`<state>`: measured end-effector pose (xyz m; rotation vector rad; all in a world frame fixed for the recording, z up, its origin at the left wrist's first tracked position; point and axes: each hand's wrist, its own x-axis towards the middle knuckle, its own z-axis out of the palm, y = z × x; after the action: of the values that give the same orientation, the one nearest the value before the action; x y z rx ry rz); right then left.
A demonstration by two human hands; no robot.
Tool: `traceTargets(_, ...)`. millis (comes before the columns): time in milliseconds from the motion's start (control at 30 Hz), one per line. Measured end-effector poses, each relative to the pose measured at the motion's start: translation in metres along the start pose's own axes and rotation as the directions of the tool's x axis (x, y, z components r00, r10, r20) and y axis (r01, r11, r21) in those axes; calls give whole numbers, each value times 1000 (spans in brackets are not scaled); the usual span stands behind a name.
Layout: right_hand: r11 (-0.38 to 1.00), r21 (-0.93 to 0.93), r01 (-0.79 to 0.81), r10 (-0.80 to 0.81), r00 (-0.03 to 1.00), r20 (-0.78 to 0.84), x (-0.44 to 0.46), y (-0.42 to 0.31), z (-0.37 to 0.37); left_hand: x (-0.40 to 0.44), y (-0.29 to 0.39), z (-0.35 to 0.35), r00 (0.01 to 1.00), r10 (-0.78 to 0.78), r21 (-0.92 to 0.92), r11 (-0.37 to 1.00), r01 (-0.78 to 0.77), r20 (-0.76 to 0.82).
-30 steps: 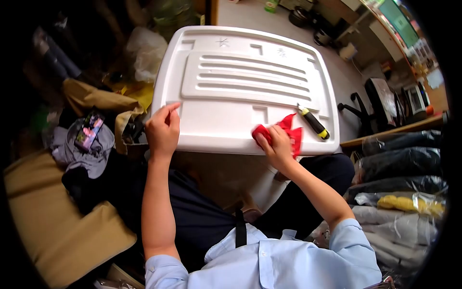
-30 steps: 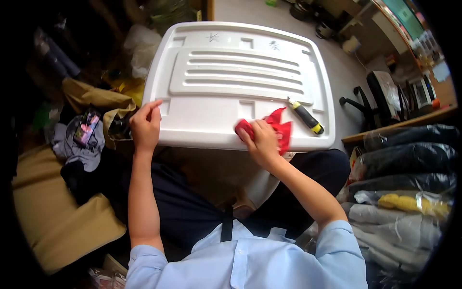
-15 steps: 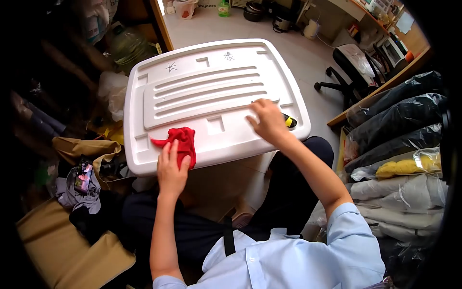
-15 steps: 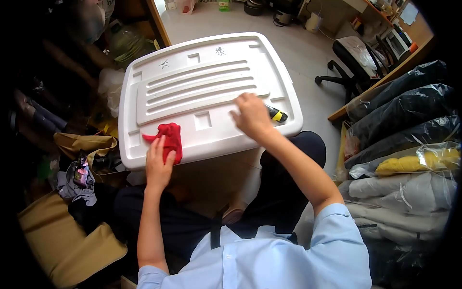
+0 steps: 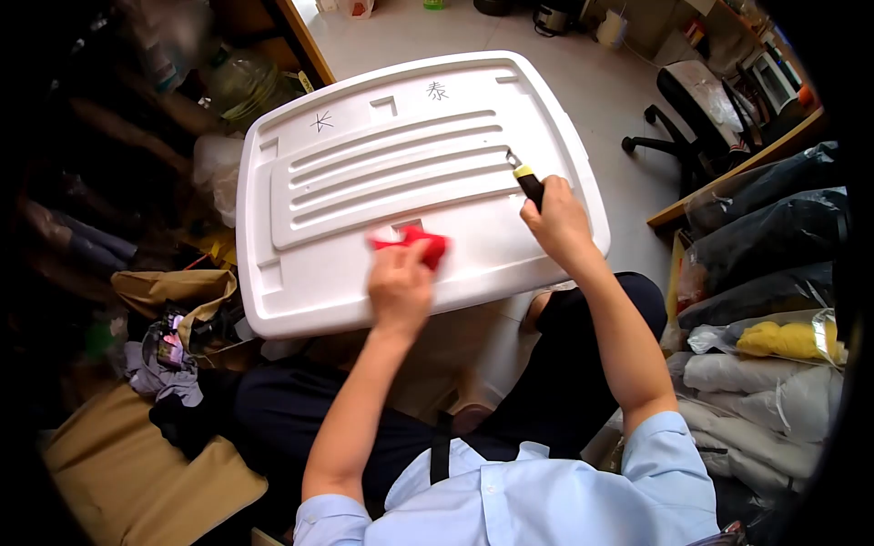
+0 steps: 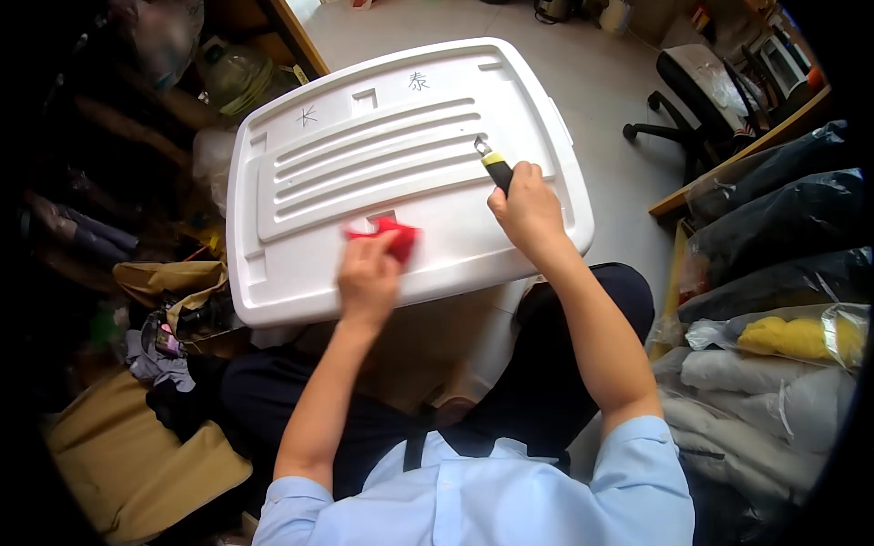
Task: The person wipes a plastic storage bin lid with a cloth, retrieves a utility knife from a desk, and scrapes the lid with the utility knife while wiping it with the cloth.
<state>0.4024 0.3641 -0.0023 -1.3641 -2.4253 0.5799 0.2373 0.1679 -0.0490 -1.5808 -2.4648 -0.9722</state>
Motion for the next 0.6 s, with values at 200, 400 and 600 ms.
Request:
traceTargets(200, 981, 186, 62, -101, 973, 208, -28, -24, -11, -10, -40, -50, 998, -36, 235, 971, 45, -44)
traceTargets(400, 874, 131, 468, -485, 824, 291, -58, -32, 10, 15, -16, -16, 982, 93, 236, 963, -131, 166)
traceTargets(600, 881, 92, 465, -461, 798, 389, -55, -39, 10, 41, -24, -7, 932, 140, 475, 829, -295, 335)
